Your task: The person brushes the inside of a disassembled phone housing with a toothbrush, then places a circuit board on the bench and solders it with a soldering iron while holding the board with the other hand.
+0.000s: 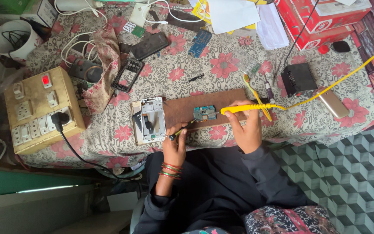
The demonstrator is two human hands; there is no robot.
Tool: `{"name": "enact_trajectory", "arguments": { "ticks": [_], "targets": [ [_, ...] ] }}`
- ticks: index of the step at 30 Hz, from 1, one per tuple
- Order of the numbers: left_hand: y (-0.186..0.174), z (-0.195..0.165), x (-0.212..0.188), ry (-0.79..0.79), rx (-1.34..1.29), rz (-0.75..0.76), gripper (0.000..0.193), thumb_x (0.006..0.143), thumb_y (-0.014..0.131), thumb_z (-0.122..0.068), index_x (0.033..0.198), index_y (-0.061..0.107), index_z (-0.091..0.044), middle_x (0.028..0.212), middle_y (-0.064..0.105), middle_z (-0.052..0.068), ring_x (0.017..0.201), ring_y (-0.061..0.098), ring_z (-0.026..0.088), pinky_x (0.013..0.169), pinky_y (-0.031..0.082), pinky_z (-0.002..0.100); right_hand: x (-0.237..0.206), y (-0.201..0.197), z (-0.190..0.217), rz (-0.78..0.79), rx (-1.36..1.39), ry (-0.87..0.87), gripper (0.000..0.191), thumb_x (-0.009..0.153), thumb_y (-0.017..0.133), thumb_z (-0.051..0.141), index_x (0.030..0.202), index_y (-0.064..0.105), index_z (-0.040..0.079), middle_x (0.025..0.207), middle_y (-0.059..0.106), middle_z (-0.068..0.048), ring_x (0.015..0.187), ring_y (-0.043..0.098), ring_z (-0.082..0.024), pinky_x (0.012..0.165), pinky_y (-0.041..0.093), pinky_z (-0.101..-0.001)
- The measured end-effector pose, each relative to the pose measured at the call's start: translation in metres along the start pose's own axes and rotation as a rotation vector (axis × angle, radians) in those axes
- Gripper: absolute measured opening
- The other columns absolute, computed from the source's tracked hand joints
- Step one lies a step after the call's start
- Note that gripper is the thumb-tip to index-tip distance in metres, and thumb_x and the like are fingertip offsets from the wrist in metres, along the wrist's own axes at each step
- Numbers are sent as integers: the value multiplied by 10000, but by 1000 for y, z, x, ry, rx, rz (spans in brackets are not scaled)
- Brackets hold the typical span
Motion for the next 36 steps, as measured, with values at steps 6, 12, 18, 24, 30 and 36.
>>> {"name": "enact_trajectory", "arguments": {
  "ticks": [6, 12, 18, 24, 30, 36],
  "targets": [
    [1, 2, 0, -20, -2, 1, 157, 1034, 602, -141, 1147, 682, -67, 978, 711, 112, 837, 668, 266, 735, 530, 356, -3, -2, 3, 1, 6, -14, 390, 979, 681, -60, 1261, 419, 4, 1168, 638, -156, 1039, 706, -224, 886, 571, -321],
    [1, 3, -1, -15, 2, -11, 159, 1034, 602, -148, 1148, 680, -68, 977, 708, 112, 839, 669, 267, 737, 530, 357, -3, -3, 2, 13, 17, 2, 383, 980, 676, -60, 1256, 419, 2, 1167, 635, -161, 1037, 709, -225, 862, 576, -313],
    [2, 4, -1, 0, 14, -3, 158, 1037, 601, -142, 1151, 679, -65, 990, 716, 108, 847, 662, 272, 747, 528, 359, -4, -8, 0, 1, 17, 16, 381, 977, 684, -60, 1245, 421, 2, 1167, 634, -158, 1029, 707, -225, 858, 575, -313],
    [1, 2, -1, 12, 7, -3, 156, 1032, 598, -129, 1150, 671, -56, 1047, 732, 100, 881, 669, 272, 764, 531, 358, -2, -14, -2, -12, 77, 39, 379, 982, 671, -74, 1253, 417, 0, 1162, 613, -155, 1055, 686, -225, 909, 569, -329],
    [1, -1, 0, 33, -1, -10, 148, 1035, 599, -122, 1146, 671, -56, 1064, 733, 95, 904, 669, 274, 782, 535, 361, -2, -15, -1, -11, 58, 31, 372, 981, 672, -72, 1250, 424, -5, 1155, 614, -151, 1054, 681, -222, 928, 564, -332],
    [1, -1, 0, 19, 18, -5, 154, 1032, 598, -120, 1151, 672, -58, 1054, 735, 95, 893, 666, 274, 771, 533, 360, 0, -21, -1, -20, 59, 83, 353, 978, 673, -59, 1229, 431, -7, 1144, 624, -134, 1037, 694, -210, 874, 551, -310]
  ]
}}
Point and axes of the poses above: each hand's wrist, its own x-axis towards the middle knuckle, its own y-axis out of the palm, z = x × y, the point moved 5 cm from there along x, towards the middle knuckle
